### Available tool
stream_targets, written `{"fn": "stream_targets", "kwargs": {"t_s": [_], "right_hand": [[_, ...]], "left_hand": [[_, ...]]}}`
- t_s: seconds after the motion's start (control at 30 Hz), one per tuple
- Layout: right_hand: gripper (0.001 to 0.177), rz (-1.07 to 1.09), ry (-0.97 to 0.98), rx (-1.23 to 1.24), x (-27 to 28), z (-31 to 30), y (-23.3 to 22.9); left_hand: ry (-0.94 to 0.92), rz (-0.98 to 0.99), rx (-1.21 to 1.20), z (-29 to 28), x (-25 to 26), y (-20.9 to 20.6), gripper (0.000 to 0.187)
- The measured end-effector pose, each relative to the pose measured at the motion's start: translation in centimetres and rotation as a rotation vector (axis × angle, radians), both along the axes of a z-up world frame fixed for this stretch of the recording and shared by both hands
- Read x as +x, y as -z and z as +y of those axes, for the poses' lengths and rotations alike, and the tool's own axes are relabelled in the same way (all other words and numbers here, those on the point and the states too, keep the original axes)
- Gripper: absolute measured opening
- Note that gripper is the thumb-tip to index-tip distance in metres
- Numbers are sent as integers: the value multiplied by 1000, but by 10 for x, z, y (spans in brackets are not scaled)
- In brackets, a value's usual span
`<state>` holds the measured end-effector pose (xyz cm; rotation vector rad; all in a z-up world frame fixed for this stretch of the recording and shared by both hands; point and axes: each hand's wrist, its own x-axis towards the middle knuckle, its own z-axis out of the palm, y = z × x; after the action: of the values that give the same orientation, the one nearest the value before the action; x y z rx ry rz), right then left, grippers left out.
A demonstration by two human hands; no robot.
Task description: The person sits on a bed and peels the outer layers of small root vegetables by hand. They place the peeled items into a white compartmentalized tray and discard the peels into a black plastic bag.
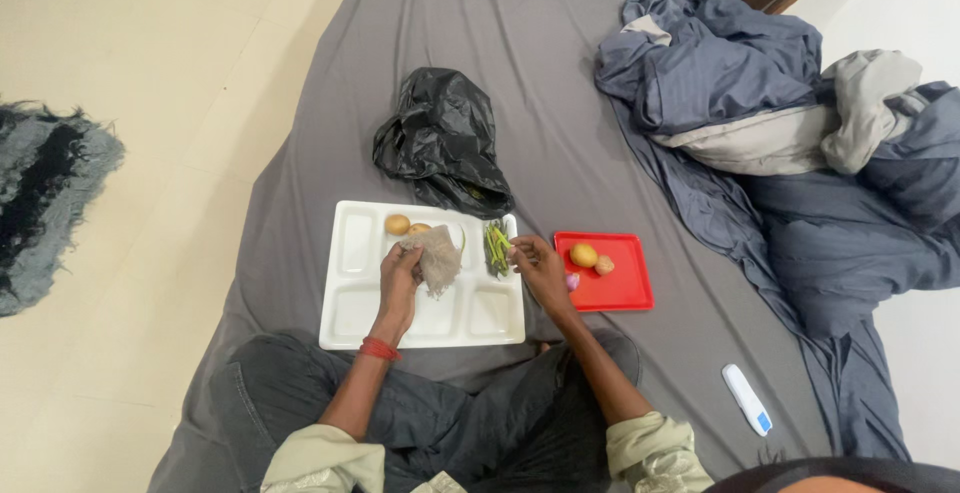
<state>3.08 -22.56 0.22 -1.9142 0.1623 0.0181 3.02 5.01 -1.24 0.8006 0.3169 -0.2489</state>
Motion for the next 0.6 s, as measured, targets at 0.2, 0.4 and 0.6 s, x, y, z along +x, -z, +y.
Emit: {"fn": "stream_targets", "kwargs": {"t_s": [0.2, 0.4, 0.6], "right_hand": [[17, -60, 151, -230, -3, 15, 15], [13, -264, 68, -622, -1, 23, 12], [13, -225, -49, -743, -6, 33, 4]], "left_hand": [[16, -23, 10, -7, 1, 19, 23], [27, 38, -46, -4, 2, 11, 23], [19, 22, -64, -3, 3, 6, 23]]}}
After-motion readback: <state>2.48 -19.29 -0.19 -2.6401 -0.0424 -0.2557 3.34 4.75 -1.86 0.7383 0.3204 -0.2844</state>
